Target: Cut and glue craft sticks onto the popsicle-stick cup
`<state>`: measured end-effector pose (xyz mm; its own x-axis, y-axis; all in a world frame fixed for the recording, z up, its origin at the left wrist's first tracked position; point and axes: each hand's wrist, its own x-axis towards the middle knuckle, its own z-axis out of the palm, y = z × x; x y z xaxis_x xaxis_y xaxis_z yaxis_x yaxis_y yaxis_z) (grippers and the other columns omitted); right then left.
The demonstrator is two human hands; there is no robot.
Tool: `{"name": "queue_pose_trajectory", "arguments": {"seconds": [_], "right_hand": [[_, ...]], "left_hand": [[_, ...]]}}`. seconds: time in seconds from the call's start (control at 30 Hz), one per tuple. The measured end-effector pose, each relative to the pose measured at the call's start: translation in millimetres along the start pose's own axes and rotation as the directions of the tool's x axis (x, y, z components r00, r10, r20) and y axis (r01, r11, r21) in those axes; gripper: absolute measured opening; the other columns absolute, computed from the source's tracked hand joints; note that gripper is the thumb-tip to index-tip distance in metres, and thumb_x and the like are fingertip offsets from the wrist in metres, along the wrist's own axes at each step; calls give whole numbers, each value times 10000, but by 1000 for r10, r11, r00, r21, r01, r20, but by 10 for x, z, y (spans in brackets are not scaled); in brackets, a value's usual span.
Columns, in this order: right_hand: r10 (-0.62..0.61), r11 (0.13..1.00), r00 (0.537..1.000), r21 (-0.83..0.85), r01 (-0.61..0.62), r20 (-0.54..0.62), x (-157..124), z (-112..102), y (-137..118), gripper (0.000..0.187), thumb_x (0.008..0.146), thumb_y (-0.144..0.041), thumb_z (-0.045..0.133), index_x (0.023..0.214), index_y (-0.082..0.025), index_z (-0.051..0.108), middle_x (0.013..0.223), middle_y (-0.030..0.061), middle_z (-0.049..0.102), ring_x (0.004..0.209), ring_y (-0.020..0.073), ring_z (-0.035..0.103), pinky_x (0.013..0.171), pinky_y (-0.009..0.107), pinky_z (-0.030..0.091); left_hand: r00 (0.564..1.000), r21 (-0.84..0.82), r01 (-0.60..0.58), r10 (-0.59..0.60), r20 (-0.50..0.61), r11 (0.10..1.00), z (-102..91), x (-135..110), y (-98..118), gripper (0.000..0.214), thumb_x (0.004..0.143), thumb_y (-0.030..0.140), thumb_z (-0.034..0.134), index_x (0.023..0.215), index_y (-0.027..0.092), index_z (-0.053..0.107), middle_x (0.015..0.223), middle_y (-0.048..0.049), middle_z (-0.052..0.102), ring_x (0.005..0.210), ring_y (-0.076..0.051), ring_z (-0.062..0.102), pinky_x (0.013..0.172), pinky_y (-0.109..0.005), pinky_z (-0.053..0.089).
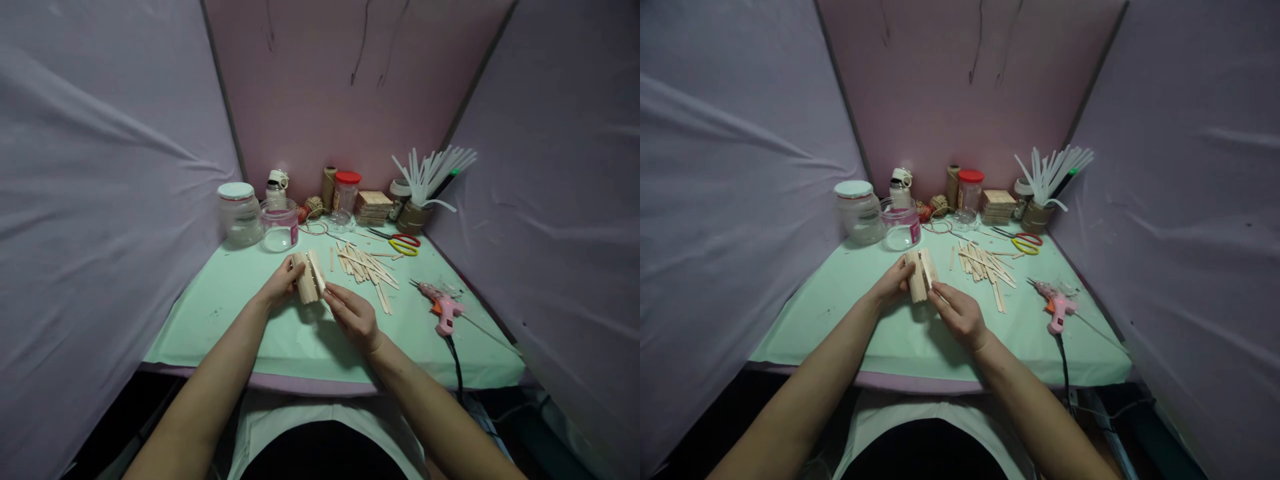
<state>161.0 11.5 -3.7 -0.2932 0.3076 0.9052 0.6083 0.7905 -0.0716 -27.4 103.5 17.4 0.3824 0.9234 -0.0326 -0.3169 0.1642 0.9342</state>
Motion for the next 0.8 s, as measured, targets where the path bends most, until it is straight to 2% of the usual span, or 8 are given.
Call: {"name": "queue_pose_trajectory", "arguments": {"seconds": [0.1, 0.2, 0.4, 0.57, 0.8], "right_hand": [[8, 1000, 1000, -4, -8, -14, -4, 2, 14, 597, 879, -41, 564, 1430, -238, 446, 1295, 129, 622, 1148, 263, 624, 919, 386, 582], [-21, 1000, 999, 4, 21, 32, 14, 13, 27, 562, 894, -59, 549, 1427, -203, 444, 1255, 150, 643, 1151, 257, 620, 916, 398, 579], [-56, 998, 998, -22, 56, 34, 32, 24, 24, 541, 880, -48, 559, 1400, -162, 466, 1191, 185, 667, 1152, 263, 613, 885, 423, 582], [-20, 999, 999, -33, 21, 44, 16, 25, 16, 516, 875, -36, 560, 1370, -168, 494, 1188, 180, 668, 1152, 258, 611, 875, 413, 581], [-39, 999, 995, 2, 39, 93, 76, 45, 12, 414, 867, -72, 598, 1272, -154, 571, 1156, 171, 684, 1111, 256, 627, 871, 417, 578]], "left_hand": [[999, 24, 8, -9, 40, 1000, 13, -10, -8, 579, 663, 499, 787, 1093, 212, 527, 1027, -40, 602, 929, -184, 593, 812, -300, 475], [996, 63, 22, -27, 80, 998, 30, -16, -17, 543, 676, 496, 777, 1075, 217, 535, 1009, -27, 596, 918, -171, 583, 783, -270, 462], [999, 92, 1, -4, 34, 996, 63, -30, -1, 499, 682, 473, 775, 1038, 215, 539, 962, -6, 585, 893, -155, 569, 767, -251, 449], [999, 61, 33, -35, 38, 998, 74, -42, 6, 507, 674, 458, 783, 1037, 214, 526, 981, -16, 590, 917, -173, 582, 776, -270, 459], [1000, 65, 25, -25, 12, 998, 86, -45, 16, 516, 652, 446, 801, 1021, 207, 532, 969, -16, 594, 915, -172, 578, 797, -284, 444]]}}
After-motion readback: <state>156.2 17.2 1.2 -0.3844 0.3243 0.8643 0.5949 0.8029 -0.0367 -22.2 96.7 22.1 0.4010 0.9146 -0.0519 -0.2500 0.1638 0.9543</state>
